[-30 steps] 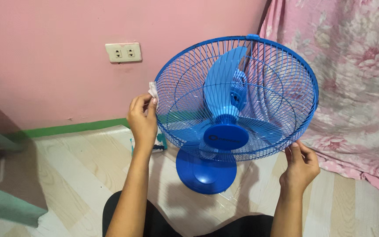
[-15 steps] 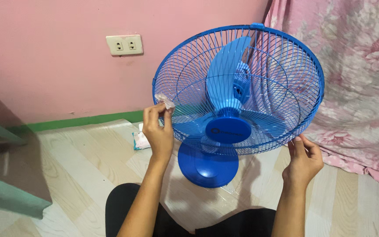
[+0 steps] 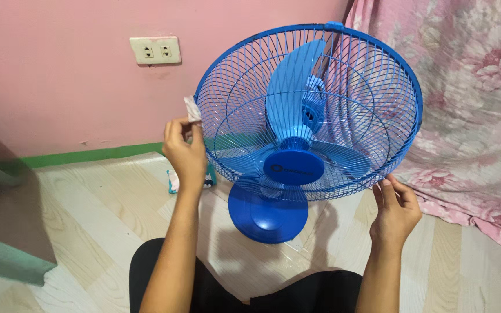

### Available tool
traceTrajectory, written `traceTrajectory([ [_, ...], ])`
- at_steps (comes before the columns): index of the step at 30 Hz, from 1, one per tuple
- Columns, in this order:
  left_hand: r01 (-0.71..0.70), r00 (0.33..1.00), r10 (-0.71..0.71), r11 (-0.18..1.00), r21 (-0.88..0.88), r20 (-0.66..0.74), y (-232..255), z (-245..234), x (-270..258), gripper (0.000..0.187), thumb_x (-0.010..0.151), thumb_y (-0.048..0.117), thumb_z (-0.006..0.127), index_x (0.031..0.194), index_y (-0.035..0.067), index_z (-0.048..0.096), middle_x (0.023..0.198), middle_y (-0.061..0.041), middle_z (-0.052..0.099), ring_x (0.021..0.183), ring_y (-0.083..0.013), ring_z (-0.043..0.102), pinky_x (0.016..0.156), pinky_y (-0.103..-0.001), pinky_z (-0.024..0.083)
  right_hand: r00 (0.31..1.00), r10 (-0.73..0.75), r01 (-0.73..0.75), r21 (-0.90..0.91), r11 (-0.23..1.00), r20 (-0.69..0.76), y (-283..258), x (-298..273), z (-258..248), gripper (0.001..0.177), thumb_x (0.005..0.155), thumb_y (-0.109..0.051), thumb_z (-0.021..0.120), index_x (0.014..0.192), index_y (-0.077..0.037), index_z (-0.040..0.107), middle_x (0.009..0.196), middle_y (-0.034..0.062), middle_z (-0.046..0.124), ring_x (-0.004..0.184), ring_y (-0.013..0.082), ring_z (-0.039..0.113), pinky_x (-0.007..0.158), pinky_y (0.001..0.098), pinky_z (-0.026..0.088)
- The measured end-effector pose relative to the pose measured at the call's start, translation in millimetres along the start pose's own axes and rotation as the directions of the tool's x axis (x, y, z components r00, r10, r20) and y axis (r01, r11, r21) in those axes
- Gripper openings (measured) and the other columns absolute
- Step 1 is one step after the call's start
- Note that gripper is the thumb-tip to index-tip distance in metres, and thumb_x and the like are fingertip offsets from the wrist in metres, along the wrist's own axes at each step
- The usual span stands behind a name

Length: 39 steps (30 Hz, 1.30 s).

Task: The person reassembles a blue electric fan by attaching the front wire cage to the fan head and then wiping the cage with a tissue. The person sits on the floor during the task.

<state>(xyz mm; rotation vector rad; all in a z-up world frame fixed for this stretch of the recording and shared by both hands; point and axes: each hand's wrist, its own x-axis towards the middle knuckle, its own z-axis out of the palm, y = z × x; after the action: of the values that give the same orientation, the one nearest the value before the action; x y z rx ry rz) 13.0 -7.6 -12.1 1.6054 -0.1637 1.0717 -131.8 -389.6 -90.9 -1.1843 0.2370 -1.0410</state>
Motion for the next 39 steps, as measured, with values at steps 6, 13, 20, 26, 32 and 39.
traceTrajectory([
  [6,0.061,0.997,-0.061,0.998,-0.011,0.044,-10,-1,12,0.007,0.096,0.004,0.071,0.1,-0.001,0.068,0.095,-0.009,0.067,0.081,-0.017,0.066,0.073,-0.031,0.054,1.0,-0.012,0.012,-0.003,1.0,0.008,0,-1,2,0.015,0.102,0.001,0.067,0.116,0.006,0.066,0.117,0.0135,0.07,0.102,0.0179,0.07,0.094,0.034,0.062],
  [13,-0.028,1.0,0.028,0.998,0.05,0.007,-3,-4,-14,0.004,0.097,0.002,0.07,0.1,0.0,0.068,0.093,-0.01,0.065,0.08,-0.0206,0.066,0.074,-0.033,0.053,1.0,-0.018,0.018,0.004,1.0,0.003,-3,-3,7,0.016,0.101,0.002,0.066,0.117,0.006,0.066,0.116,0.0147,0.07,0.102,0.0193,0.071,0.095,0.0344,0.062],
  [20,-0.182,0.983,0.181,0.983,0.022,0.025,13,1,-48,0.012,0.095,-0.005,0.066,0.105,-0.001,0.063,0.105,-0.013,0.063,0.098,-0.0261,0.066,0.084,-0.036,0.056,1.0,-0.009,0.009,-0.005,1.0,-0.007,-3,-4,7,0.017,0.101,0.001,0.066,0.117,0.007,0.065,0.115,0.0152,0.07,0.102,0.0199,0.071,0.095,0.0349,0.062],
  [26,-0.123,0.992,0.122,0.992,0.022,0.033,14,1,-40,0.011,0.093,-0.005,0.068,0.102,-0.002,0.062,0.101,-0.013,0.063,0.091,-0.0245,0.067,0.083,-0.037,0.055,1.0,-0.006,0.006,-0.002,1.0,0.011,-1,-3,1,0.016,0.102,0.001,0.066,0.117,0.006,0.066,0.114,0.0138,0.07,0.101,0.0194,0.07,0.095,0.0358,0.062],
  [32,-0.086,0.996,0.085,0.996,0.016,0.021,7,-3,-23,0.007,0.094,-0.001,0.07,0.1,-0.001,0.065,0.098,-0.011,0.065,0.087,-0.0228,0.07,0.079,-0.035,0.055,1.0,0.001,-0.002,0.036,0.999,0.029,-2,-3,-1,0.016,0.102,0.0,0.066,0.117,0.005,0.066,0.116,0.013,0.069,0.105,0.0199,0.07,0.098,0.0372,0.062],
  [39,-0.04,0.999,0.037,0.996,0.078,0.039,-2,-4,-1,0.009,0.098,0.005,0.072,0.098,-0.001,0.066,0.094,-0.01,0.065,0.081,-0.0203,0.069,0.074,-0.033,0.056,1.0,0.006,-0.007,0.026,1.0,0.026,-4,-3,1,0.017,0.101,-0.001,0.066,0.117,0.005,0.065,0.119,0.0135,0.069,0.107,0.0203,0.07,0.099,0.0377,0.062],
])
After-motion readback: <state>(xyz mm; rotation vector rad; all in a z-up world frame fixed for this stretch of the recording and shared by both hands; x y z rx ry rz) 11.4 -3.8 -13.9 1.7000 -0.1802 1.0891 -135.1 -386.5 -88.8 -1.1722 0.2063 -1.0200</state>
